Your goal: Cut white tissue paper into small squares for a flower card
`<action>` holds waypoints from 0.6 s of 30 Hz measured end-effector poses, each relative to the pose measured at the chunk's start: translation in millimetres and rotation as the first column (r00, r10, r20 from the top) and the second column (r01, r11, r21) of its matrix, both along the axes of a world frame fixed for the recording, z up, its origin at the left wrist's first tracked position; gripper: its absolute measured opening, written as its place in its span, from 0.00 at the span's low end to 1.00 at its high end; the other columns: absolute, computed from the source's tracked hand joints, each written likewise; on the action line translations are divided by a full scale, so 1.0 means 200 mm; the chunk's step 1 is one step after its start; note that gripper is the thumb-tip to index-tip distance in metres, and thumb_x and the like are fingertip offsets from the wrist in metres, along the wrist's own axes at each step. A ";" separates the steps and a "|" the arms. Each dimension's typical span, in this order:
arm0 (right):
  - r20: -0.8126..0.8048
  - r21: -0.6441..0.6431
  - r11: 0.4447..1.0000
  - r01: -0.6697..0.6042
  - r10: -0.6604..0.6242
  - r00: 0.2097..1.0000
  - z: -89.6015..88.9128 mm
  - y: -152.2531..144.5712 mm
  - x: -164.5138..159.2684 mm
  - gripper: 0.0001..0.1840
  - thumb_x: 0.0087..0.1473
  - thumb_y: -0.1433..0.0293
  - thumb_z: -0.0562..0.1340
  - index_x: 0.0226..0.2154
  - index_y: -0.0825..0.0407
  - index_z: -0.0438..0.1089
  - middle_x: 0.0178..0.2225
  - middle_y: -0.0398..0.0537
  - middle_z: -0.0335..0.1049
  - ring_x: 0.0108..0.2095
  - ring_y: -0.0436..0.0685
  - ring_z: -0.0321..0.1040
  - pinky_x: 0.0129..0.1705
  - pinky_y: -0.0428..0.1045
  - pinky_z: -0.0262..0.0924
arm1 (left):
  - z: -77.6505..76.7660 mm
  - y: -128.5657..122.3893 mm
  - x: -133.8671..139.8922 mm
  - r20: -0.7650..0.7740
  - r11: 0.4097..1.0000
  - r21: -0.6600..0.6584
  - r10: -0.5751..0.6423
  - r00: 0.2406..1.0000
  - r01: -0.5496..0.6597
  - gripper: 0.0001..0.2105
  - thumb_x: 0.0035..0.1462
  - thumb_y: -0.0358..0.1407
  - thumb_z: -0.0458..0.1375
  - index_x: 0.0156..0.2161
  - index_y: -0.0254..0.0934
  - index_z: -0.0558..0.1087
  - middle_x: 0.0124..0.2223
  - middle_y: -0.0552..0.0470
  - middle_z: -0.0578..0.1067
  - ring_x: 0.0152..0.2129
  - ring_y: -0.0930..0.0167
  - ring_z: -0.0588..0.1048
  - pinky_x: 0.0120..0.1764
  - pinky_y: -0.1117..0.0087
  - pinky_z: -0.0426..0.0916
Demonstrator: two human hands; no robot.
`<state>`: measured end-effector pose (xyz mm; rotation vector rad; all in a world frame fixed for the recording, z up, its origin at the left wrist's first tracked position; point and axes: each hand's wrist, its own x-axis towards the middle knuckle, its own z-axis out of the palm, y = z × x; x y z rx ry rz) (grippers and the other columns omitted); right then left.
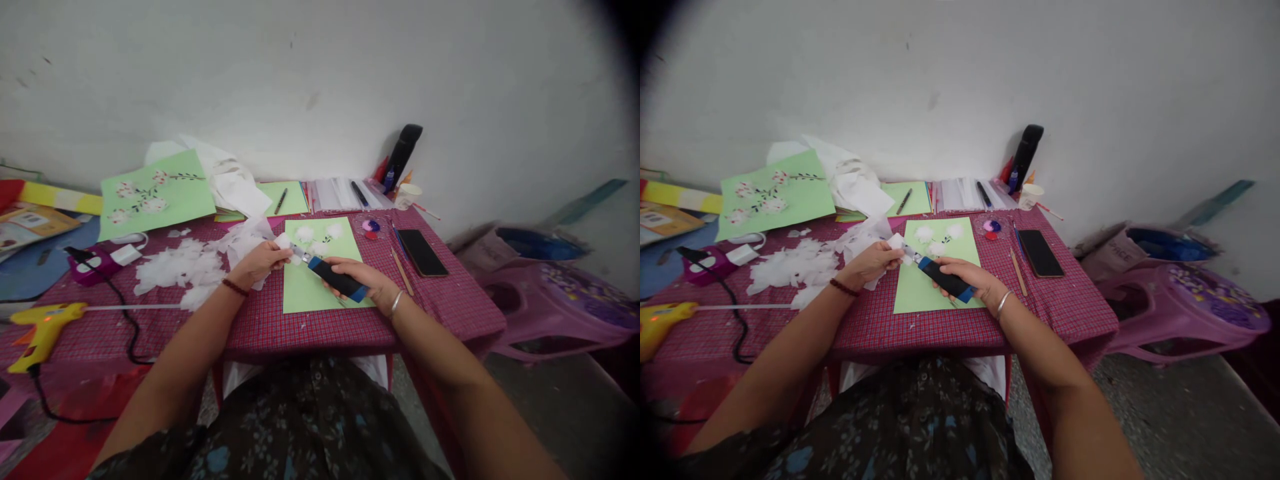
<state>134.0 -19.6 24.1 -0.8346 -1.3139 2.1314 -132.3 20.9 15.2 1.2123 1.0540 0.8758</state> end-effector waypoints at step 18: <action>-0.044 -0.026 0.999 -0.025 0.024 0.999 0.00 0.00 0.01 0.16 0.56 0.66 0.61 0.46 0.54 0.65 0.29 0.47 0.75 0.22 0.52 0.71 0.18 0.43 0.66 | 0.01 -0.01 0.00 -0.019 0.998 0.022 -0.052 0.998 0.052 0.05 0.46 0.30 0.64 0.24 0.33 0.72 0.20 0.56 0.69 0.15 0.80 0.62 0.21 0.76 0.53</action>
